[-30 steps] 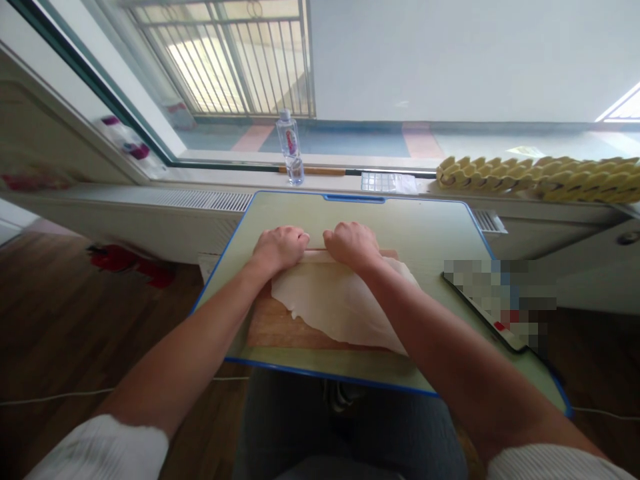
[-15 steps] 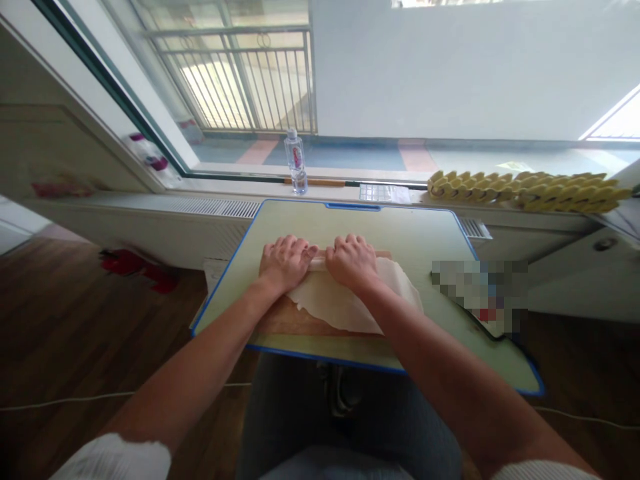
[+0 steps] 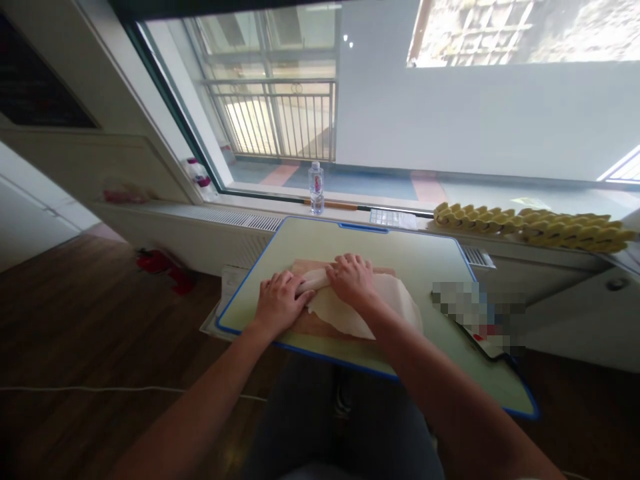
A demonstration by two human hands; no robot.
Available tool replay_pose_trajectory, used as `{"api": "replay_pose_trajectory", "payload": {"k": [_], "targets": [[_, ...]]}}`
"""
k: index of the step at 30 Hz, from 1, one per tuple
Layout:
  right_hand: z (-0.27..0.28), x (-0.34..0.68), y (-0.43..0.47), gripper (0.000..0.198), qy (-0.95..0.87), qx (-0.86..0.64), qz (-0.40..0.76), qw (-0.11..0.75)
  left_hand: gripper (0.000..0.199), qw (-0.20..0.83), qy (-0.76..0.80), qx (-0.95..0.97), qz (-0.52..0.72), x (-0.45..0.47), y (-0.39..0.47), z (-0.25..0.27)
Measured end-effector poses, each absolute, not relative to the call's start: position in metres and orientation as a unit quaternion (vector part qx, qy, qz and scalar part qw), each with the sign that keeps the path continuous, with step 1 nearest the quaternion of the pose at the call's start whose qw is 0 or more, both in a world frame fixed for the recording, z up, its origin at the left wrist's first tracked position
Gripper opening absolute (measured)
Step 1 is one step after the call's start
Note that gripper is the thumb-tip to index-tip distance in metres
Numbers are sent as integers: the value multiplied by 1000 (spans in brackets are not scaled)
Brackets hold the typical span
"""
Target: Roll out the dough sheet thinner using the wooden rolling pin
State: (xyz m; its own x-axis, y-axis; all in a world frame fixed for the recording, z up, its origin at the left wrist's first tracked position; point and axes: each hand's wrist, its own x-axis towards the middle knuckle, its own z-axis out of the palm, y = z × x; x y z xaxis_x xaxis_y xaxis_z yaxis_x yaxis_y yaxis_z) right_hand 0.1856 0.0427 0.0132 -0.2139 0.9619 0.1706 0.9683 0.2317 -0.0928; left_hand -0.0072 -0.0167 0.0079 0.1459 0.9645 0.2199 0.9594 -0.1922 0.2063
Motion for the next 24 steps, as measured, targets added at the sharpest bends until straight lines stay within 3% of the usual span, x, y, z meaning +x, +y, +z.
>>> {"api": "replay_pose_trajectory", "payload": {"k": [9, 18, 24], "targets": [[2, 160, 94, 47, -828, -554, -9, 86, 51, -39, 705, 693, 145, 2, 15, 1], [6, 141, 135, 49, -827, -555, 57, 73, 46, 6, 710, 698, 92, -28, 82, 2], [7, 143, 115, 49, -816, -571, 46, 75, 46, -1, 693, 715, 86, -26, 74, 1]]}}
